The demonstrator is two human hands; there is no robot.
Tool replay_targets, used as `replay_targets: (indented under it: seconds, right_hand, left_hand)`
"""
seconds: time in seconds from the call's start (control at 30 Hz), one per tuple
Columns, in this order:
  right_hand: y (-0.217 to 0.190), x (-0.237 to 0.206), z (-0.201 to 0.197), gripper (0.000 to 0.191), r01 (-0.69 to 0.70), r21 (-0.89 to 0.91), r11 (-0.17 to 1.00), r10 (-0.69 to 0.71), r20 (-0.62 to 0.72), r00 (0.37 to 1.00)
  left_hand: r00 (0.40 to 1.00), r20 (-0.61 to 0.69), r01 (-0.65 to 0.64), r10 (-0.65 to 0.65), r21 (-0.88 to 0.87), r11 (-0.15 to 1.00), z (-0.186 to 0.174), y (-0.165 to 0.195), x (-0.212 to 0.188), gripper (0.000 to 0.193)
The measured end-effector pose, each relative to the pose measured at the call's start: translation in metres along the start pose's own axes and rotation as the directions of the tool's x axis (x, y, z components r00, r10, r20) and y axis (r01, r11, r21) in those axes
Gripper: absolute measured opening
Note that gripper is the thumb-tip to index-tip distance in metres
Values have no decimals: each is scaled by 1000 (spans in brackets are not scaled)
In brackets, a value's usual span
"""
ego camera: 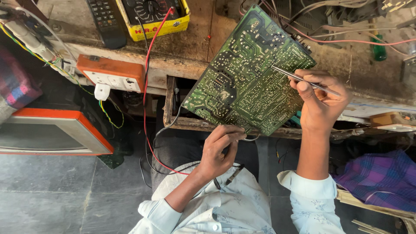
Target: The person works on a large green circuit board from a CRT television at a cluttered repair bench. They handle a small component, use tweezers to position parts on the board, and solder joints with a soldering iron, then probe the board with multimeter test leads to test it.
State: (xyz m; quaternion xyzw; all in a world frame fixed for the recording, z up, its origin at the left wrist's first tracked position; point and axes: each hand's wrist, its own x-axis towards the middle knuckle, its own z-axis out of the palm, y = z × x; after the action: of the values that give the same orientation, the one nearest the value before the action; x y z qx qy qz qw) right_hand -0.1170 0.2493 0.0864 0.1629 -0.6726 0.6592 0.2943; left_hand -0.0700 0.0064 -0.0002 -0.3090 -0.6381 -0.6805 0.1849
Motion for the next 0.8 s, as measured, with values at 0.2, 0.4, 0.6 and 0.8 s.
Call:
replay_targets:
  seconds: [0.2,0.4,0.6,0.8]
  right_hand:
    - [1,1,-2,19,-7,-19,1000,7,-3,1000]
    - [0,1,-1,19,-8,-7,1000,8,-9,1000]
    - [0,1,-1,18,-23,11,1000,23,-22,999]
    - [0,0,-2,19,-31,19,999,31,-21,999]
  left_hand:
    - [1000,-11,6,-6,3,1000,2,1,-1,28]
    - [1000,-12,9,-9,4,1000,2,0,0,29]
    - [1000,-10,15,-15,4,1000,2,0,-1,29]
    - [1000,-5,18,-18,1,1000,2,-1,-1,29]
